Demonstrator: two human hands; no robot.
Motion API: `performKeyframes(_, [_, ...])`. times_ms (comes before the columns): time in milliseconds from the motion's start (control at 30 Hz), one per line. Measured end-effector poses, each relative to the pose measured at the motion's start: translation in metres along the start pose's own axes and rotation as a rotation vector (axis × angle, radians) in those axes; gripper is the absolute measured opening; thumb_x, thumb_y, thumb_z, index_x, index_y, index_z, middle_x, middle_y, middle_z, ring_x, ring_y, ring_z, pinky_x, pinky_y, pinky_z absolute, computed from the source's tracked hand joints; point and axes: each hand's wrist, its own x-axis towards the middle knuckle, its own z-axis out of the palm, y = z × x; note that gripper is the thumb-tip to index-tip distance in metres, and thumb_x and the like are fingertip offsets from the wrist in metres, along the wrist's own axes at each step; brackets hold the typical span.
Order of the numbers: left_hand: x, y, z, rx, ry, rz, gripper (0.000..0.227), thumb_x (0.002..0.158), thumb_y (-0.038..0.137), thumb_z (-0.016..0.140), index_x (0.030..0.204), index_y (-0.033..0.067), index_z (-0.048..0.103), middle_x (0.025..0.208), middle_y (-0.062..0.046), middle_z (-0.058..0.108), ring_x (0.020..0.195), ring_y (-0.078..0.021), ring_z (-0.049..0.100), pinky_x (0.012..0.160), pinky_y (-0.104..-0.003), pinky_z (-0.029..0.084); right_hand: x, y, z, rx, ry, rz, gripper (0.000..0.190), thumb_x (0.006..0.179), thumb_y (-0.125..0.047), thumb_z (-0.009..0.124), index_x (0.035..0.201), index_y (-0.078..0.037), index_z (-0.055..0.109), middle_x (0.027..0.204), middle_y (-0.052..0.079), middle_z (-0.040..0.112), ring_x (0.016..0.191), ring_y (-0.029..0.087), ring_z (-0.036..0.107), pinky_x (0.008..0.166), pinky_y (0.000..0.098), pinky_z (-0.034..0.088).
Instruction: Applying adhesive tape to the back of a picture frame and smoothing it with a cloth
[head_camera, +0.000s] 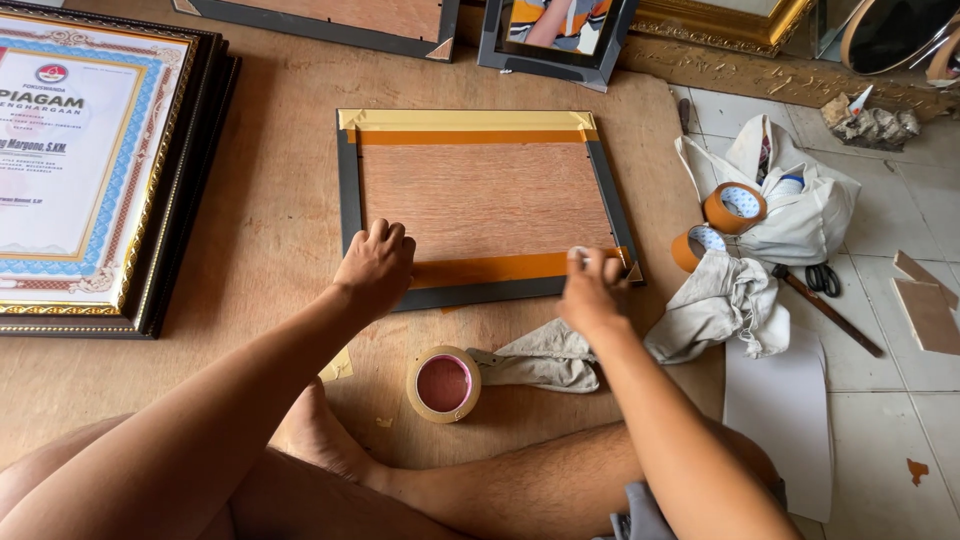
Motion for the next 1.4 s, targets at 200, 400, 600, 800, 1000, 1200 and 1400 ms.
performKeyframes(200, [-0.004,0.002,-0.006,-0.020,-0.010,-0.013,0.039,0.089,0.047,0.086,0.111,0.0184,0.071,0.119,-0.002,0.055,0.118,-0.0269,0.050,0.082,-0.036,0.048,-0.085,-0.125,-0.069,0.024,-0.140,-0.461,0.088,0.092,-0.023,0.073,0.173,-0.008,0.042,0.173,0.012,0.029,0.153,0.044,0.035,0.116,0.0648,0.041])
performKeyframes(400, [-0.007,0.001,-0.003,-0.024,-0.005,-0.019,0.041,0.090,0.049,0.087,0.113,0.0185,0.070,0.119,-0.002,0.054,0.119,-0.0271,0.051,0.082,-0.037,0.048,-0.023,-0.024,-0.025,-0.036,-0.124,-0.052,0.087,0.095,-0.030,0.073,0.173,-0.009,0.040,0.173,0.013,0.033,0.151,0.045,0.038,0.110,0.0671,0.044])
performKeyframes(600, [-0.003,0.002,0.005,0.005,-0.005,-0.026,0.039,0.091,0.048,0.086,0.110,0.0199,0.069,0.119,-0.001,0.053,0.118,-0.0254,0.050,0.082,-0.036,0.046,0.022,0.023,0.046,-0.031,0.095,-0.059,0.050,0.092,-0.022,0.076,0.141,-0.018,0.066,0.146,0.006,0.056,0.139,0.039,0.050,0.105,0.0666,0.050])
performKeyframes(800, [-0.004,0.001,0.005,0.012,0.021,-0.033,0.038,0.089,0.049,0.087,0.109,0.0206,0.070,0.119,-0.001,0.056,0.117,-0.0249,0.051,0.081,-0.036,0.047,-0.025,-0.075,0.025,0.110,0.129,-0.388,0.050,0.089,0.006,0.065,0.133,-0.019,0.070,0.149,-0.001,0.055,0.136,0.035,0.050,0.099,0.0576,0.056])
performKeyframes(1000, [-0.006,0.001,0.004,-0.017,0.006,-0.034,0.038,0.091,0.048,0.086,0.110,0.0192,0.069,0.121,-0.003,0.055,0.118,-0.0266,0.051,0.083,-0.037,0.047,-0.004,-0.003,0.007,-0.066,0.089,-0.086,0.042,0.103,-0.007,0.058,0.134,-0.034,0.067,0.157,-0.002,0.047,0.144,0.035,0.040,0.111,0.0637,0.043])
performKeyframes(1200, [0.002,0.002,0.025,-0.016,-0.018,-0.040,0.036,0.091,0.046,0.085,0.111,0.0202,0.069,0.122,-0.002,0.055,0.119,-0.0258,0.051,0.083,-0.037,0.047,-0.029,-0.047,0.024,0.039,0.293,-0.355,0.044,0.088,-0.002,0.069,0.128,-0.021,0.071,0.133,0.003,0.058,0.128,0.036,0.052,0.095,0.0584,0.056])
performKeyframes(1400, [0.002,0.000,0.033,-0.028,-0.013,-0.038,0.037,0.092,0.046,0.084,0.113,0.0199,0.069,0.123,-0.002,0.054,0.121,-0.0268,0.050,0.084,-0.038,0.048,-0.083,-0.140,-0.035,0.091,-0.033,-0.493,0.069,0.089,0.004,0.072,0.156,-0.009,0.061,0.169,0.012,0.038,0.151,0.044,0.041,0.116,0.0781,0.045])
